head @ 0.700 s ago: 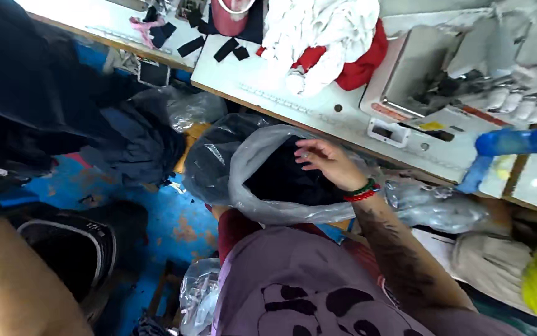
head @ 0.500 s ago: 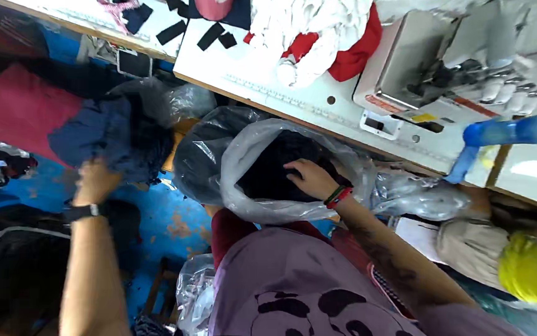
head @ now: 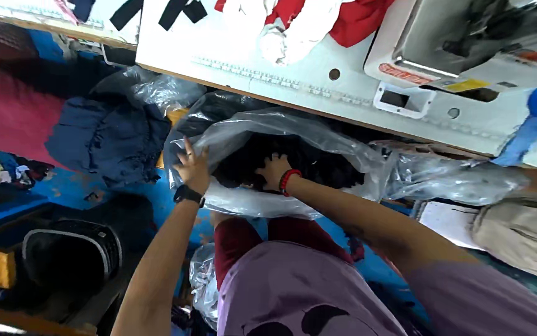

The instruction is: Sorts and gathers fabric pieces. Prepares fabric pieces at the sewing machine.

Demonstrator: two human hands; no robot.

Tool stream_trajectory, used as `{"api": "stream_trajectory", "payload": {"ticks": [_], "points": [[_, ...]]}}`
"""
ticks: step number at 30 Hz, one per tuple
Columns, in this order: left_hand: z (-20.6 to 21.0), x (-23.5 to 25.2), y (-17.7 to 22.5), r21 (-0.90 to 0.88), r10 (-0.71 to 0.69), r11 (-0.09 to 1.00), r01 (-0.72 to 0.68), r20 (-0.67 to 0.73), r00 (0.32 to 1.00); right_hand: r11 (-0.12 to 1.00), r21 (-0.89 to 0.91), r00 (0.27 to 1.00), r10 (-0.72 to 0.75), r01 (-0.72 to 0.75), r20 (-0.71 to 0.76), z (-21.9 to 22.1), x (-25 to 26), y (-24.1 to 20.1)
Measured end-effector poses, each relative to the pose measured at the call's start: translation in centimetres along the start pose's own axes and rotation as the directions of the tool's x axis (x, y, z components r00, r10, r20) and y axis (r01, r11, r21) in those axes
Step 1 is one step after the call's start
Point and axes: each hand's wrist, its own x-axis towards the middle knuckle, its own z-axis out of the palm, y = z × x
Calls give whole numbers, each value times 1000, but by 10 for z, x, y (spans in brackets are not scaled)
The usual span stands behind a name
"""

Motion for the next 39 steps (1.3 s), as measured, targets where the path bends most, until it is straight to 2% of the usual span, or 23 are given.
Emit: {"api": "stream_trajectory", "payload": {"ticks": [2, 4, 8, 11, 13, 15, 16, 18, 19, 22, 24, 26, 29, 32, 33, 35, 37, 39], "points": [[-24, -12, 3, -67, -50, 996, 54, 70, 996, 999, 32, 1000, -21, 20, 19, 6, -13, 4], [-52, -29, 15, -117, -58, 991, 63, 48, 997, 999, 26, 999, -38, 38, 20, 10, -22, 6], [-93, -60, 34, -108, -15, 994, 0, -137, 991, 998, 26, 996, -66, 64, 60, 6, -29, 7], [-108, -79, 42, -126, 68, 986, -111, -301, 951, 991, 70, 988, -122, 116, 93, -8, -24, -4], [-115, -86, 43, -127, 109, 978, -164, -358, 927, 963, 111, 969, -244, 247, -42, -23, -15, -22], [-122, -87, 45, -132, 122, 974, -185, -382, 916, 903, 176, 909, -349, 391, -227, -32, 10, -48], [-127, -86, 47, -138, 118, 973, -185, -391, 913, 869, 281, 908, -350, 407, -232, -35, 27, -68], [-135, -80, 50, -146, 121, 969, -198, -417, 901, 771, 575, 960, -254, 274, -117, -37, 54, -110], [-139, -77, 51, -143, 131, 967, -211, -431, 893, 725, 662, 978, -200, 192, -64, -34, 67, -128], [-145, -65, 54, -117, 165, 961, -251, -488, 857, 634, 773, 998, -58, 10, 35, -20, 102, -155], [-148, -57, 57, -113, 172, 958, -265, -516, 839, 573, 819, 999, 48, -40, 15, -10, 121, -157], [-149, -52, 58, -115, 155, 962, -248, -519, 841, 573, 819, 997, 77, -28, -20, -13, 133, -149], [-152, -57, 44, -90, 141, 975, -204, -458, 878, 606, 795, 1000, -11, 14, -9, -34, 125, -120], [-145, -66, 24, -34, 168, 980, -196, -390, 906, 557, 808, 979, -48, 189, -196, -38, 122, -84], [-141, -69, 19, -14, 179, 980, -199, -373, 910, 535, 801, 957, -53, 270, -287, -43, 110, -70], [-133, -73, 9, -2, 184, 980, -198, -364, 913, 501, 772, 913, -104, 391, -395, -77, 48, -29], [-133, -77, 4, -35, 173, 979, -199, -365, 915, 536, 725, 898, -190, 433, -397, -99, -19, 18], [-136, -75, 1, -72, 146, 980, -187, -375, 915, 550, 711, 896, -198, 438, -398, -91, -66, 68]]}}
